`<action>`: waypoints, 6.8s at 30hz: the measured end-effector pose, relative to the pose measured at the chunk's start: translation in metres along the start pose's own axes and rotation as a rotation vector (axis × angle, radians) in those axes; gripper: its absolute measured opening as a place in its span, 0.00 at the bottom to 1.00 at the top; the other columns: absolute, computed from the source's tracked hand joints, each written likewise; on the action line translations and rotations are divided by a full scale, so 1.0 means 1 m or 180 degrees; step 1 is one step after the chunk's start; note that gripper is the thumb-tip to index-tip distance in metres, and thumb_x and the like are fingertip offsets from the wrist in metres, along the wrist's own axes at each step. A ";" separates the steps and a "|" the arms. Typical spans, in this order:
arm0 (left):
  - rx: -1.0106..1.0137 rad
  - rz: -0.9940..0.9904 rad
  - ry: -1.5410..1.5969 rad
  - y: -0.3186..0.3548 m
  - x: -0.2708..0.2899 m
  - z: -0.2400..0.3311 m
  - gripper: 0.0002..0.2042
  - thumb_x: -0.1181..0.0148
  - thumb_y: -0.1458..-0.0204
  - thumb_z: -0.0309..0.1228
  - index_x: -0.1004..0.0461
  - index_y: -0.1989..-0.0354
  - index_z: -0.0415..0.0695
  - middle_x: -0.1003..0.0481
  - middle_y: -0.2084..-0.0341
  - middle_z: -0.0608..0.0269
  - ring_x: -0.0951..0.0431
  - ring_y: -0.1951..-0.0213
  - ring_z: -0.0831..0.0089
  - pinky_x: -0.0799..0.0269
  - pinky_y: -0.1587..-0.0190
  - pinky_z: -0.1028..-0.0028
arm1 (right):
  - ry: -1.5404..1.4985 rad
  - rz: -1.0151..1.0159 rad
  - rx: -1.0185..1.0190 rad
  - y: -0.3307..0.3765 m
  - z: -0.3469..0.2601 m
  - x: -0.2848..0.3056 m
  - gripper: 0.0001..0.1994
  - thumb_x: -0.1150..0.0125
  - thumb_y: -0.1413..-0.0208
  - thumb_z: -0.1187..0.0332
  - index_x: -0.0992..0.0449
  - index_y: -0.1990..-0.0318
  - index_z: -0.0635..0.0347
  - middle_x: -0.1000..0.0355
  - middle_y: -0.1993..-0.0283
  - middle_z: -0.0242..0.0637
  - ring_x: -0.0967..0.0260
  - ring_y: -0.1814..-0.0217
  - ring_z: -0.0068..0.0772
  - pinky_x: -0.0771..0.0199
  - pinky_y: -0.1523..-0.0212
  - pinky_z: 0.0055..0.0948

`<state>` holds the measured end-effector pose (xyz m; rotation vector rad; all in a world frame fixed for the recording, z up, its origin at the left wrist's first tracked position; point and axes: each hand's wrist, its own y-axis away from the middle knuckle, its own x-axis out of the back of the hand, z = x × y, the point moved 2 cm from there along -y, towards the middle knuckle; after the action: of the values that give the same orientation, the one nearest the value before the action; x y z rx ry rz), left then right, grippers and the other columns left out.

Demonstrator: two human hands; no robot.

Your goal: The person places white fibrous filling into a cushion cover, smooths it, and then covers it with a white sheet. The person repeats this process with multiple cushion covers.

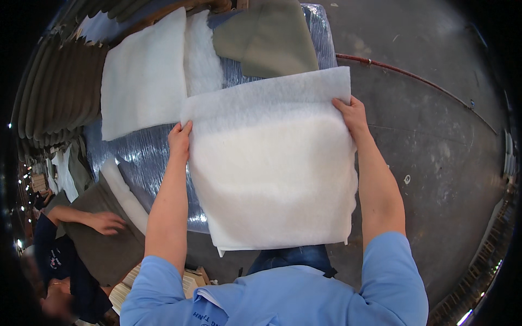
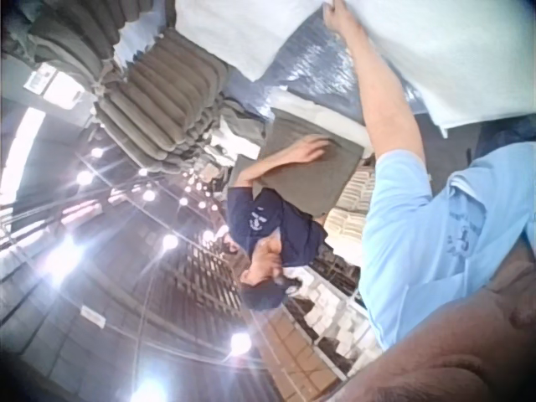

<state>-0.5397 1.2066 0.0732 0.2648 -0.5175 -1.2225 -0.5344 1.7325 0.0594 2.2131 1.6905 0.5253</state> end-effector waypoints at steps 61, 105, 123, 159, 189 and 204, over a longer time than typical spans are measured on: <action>-0.0292 0.1018 -0.1471 0.097 0.016 -0.062 0.15 0.45 0.33 0.38 0.22 0.61 0.38 0.19 0.65 0.50 0.20 0.64 0.58 0.27 0.57 0.63 | 0.0515 0.0435 0.0713 0.033 0.078 0.026 0.20 0.42 0.29 0.53 0.24 0.69 0.60 0.35 0.74 0.20 0.44 0.70 0.14 0.39 0.69 0.22; 0.0443 0.0610 -0.1370 0.138 0.052 -0.020 0.37 0.61 0.31 0.58 0.30 0.36 0.31 0.26 0.38 0.44 0.27 0.37 0.52 0.32 0.38 0.58 | 0.0078 0.0250 -0.0816 0.152 -0.008 0.059 0.47 0.65 0.35 0.26 0.37 0.27 0.61 0.35 0.28 0.38 0.46 0.23 0.38 0.52 0.25 0.54; 0.1308 -0.0283 0.0813 0.203 0.025 -0.042 0.39 0.59 0.31 0.61 0.37 0.31 0.32 0.33 0.33 0.50 0.33 0.32 0.60 0.39 0.31 0.62 | -0.0050 0.0004 -0.1278 0.188 0.044 0.066 0.45 0.62 0.33 0.29 0.33 0.30 0.65 0.32 0.30 0.42 0.38 0.29 0.41 0.41 0.32 0.42; -0.1293 0.0570 -0.2418 0.350 0.011 -0.053 0.29 0.44 0.35 0.37 0.39 0.30 0.35 0.37 0.30 0.41 0.39 0.29 0.47 0.45 0.27 0.57 | -0.0223 -0.0324 -0.1223 0.255 0.090 0.119 0.39 0.59 0.33 0.32 0.32 0.30 0.56 0.29 0.33 0.40 0.32 0.35 0.42 0.34 0.40 0.48; -0.3206 -0.3726 -0.4493 0.477 -0.336 -0.053 0.26 0.40 0.41 0.40 0.28 0.37 0.40 0.33 0.34 0.45 0.40 0.28 0.44 0.53 0.24 0.50 | -0.1657 -0.0505 -0.1082 0.232 0.136 0.133 0.13 0.36 0.34 0.60 0.18 0.49 0.57 0.22 0.59 0.26 0.30 0.65 0.17 0.30 0.65 0.22; -0.2954 -0.3701 -0.4518 0.489 -0.307 -0.069 0.29 0.34 0.47 0.34 0.30 0.35 0.43 0.35 0.33 0.47 0.41 0.27 0.50 0.50 0.24 0.52 | -0.1578 -0.0185 -0.1408 0.215 0.128 0.075 0.07 0.29 0.41 0.66 0.17 0.65 0.59 0.24 0.71 0.27 0.34 0.71 0.18 0.35 0.70 0.25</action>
<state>-0.1771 1.6516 0.1685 -1.4031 -0.9424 -2.5658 -0.2741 1.7465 0.0509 1.7804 1.2351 0.2680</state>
